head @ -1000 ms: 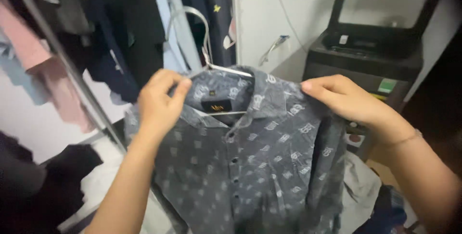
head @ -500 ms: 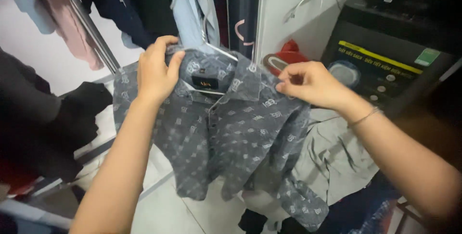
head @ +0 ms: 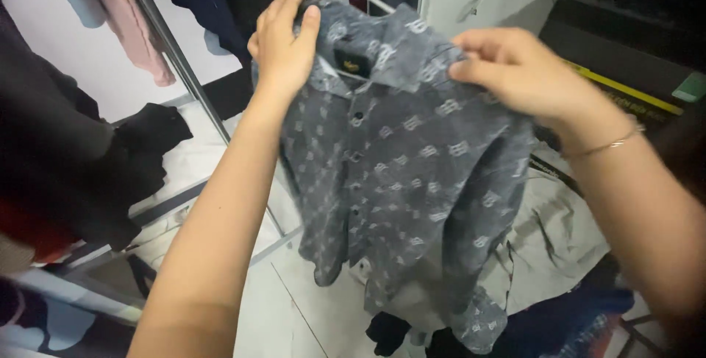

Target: The person removes a patterned shirt and a black garment from a pile, buttons the shirt, places each item on a hanger, and hangs them on a closet rod. The person handles the garments by hand and uses metal hangers.

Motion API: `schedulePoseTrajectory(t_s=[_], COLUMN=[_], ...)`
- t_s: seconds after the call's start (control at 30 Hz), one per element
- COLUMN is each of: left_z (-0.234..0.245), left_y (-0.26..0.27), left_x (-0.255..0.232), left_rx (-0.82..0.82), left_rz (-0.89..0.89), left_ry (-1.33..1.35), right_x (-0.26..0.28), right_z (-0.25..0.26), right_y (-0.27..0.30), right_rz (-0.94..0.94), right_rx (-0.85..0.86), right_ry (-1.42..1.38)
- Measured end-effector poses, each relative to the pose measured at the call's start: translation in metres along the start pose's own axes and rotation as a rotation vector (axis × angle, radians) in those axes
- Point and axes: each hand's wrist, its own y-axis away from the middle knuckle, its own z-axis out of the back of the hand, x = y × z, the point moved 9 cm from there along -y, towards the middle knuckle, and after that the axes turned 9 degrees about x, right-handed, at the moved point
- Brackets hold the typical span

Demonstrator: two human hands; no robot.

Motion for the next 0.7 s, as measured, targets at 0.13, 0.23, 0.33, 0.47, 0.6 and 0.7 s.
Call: schedulePoseTrajectory(t_s=[0.13,0.23,0.33,0.47,0.6,0.7], left_z=[0.000,-0.016,-0.023,-0.016,-0.009,-0.002], left_y=[-0.011,-0.012,-0.007,-0.015,-0.044,-0.085], left_x=[-0.002,-0.005,-0.015,-0.026,-0.025,-0.017], left_rx=[-0.018,0.067,0.129,0.177,0.216,0.226], left_rz=[-0.021,0.040,0.056,-0.027,-0.114,-0.188], left_ry=[0.087,-0.014,0.008,-0.086,-0.183,-0.293], right_x=[0.002,0.007,0.008,0.013,0.047,0.060], right_z=[0.049,0.082,0.096,0.100,0.091,0.093], right_y=[0.022,0.031,0.034,0.029,0.021,-0.011], right_rz=[0.023,0.074,0.076,-0.034,0.054,0.149], right_rx=[-0.188,-0.365,-0.505,-0.637,-0.772,-0.807], right_ry=[0.306,0.672,1.031,1.307,1.414,1.346])
